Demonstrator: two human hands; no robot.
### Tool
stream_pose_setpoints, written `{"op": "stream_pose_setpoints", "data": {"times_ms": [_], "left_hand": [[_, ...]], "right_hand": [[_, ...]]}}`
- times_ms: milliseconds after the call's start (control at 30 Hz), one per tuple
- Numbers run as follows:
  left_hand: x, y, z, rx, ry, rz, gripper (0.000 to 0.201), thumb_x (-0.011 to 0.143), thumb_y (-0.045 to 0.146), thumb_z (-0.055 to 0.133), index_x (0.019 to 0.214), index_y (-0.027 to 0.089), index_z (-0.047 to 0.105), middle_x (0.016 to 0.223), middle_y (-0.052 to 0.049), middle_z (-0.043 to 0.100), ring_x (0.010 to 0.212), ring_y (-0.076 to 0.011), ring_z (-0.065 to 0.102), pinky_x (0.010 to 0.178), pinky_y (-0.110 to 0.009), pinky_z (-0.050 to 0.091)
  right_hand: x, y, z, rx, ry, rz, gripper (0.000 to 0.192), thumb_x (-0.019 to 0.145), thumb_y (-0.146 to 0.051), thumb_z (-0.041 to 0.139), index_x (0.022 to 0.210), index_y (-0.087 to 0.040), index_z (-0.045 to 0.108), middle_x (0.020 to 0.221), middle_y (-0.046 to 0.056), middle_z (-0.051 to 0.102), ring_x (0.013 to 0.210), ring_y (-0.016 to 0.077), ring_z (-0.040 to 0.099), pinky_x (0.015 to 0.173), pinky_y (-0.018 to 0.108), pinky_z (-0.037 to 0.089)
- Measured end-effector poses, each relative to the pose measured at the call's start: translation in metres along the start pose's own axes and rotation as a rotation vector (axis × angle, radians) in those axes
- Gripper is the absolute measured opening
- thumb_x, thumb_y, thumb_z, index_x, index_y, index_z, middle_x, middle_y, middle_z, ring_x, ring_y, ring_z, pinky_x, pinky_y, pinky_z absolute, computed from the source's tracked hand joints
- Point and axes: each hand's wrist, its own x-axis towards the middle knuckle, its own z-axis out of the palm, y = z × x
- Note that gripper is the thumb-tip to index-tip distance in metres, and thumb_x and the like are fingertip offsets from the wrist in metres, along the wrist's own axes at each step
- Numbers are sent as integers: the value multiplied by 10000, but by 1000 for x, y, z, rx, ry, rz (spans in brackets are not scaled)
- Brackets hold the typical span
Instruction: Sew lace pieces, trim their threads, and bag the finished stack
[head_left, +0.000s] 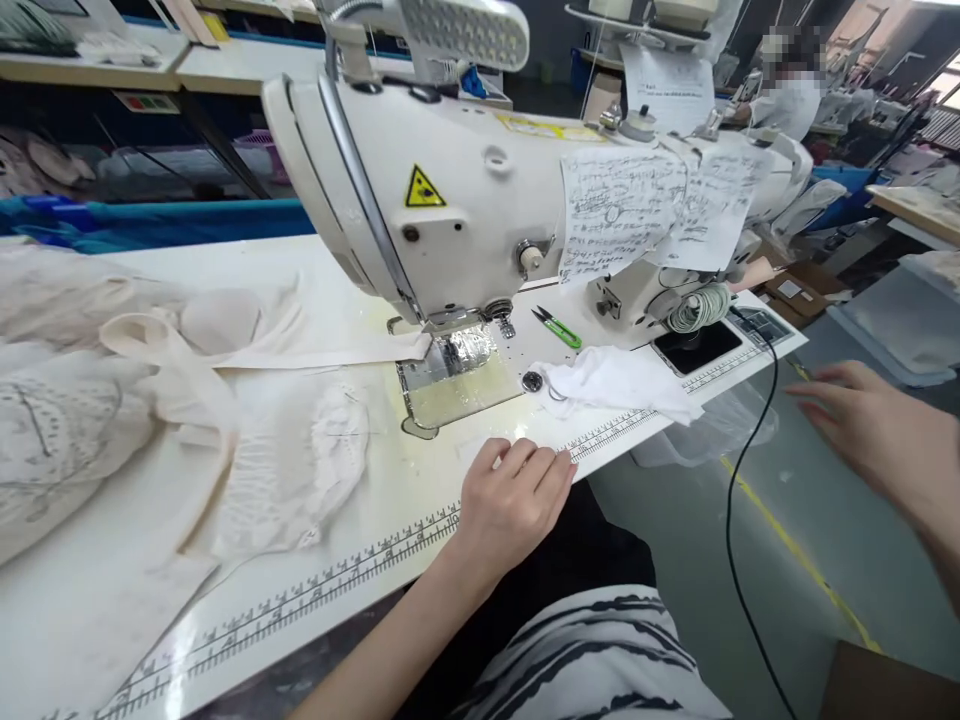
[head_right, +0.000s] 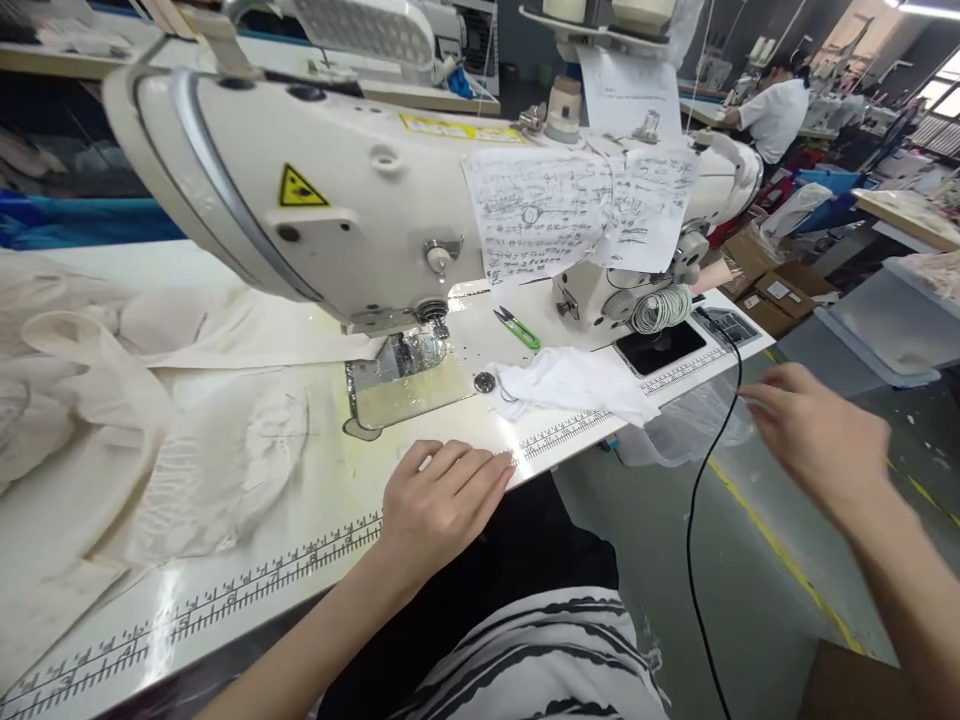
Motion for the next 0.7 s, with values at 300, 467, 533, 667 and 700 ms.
{"op": "stream_pose_setpoints", "data": {"times_ms": [300,467,533,667,700], "left_hand": [[13,1,-1,9,-239,-167,221,901,224,580,1100,148,641,1052,-35,700,928,-200,608,738,-347,438],[13,0,10,3,-314,-195,313,919,333,566,1144,125,630,1169,-68,674,1066,-241,580,862,-372,444],[12,-1,12,-9,-310,-208,285,936,314,534,1140,138,630,1185,-63,670,1080,-235,577,877,-370,439],[14,-1,15,-17,-292,-201,359,939,316,528,1241,128,573,1304,-72,625,1161,-241,554,918,-385,430],[14,-1,16,-28,-299,-191,377,935,327,538,1249,121,568,1302,-73,630,1168,-241,555,927,-387,428]], "right_hand": [[85,-140,102,151,-201,-239,213,942,-218,510,960,-259,719,1002,4,678,757,128,637,518,248,389],[110,-139,105,105,-253,-72,178,922,-211,526,916,-211,704,943,1,693,742,144,628,516,253,321],[117,-135,104,119,-264,-43,169,924,-219,527,929,-208,696,945,-3,701,724,142,627,522,255,316],[126,-134,104,205,-331,-138,191,936,-215,530,1007,-259,702,1021,-26,700,786,119,641,597,231,376],[128,-135,104,228,-376,-179,194,934,-218,538,1017,-273,705,1042,-29,693,810,115,643,616,225,388]]}}
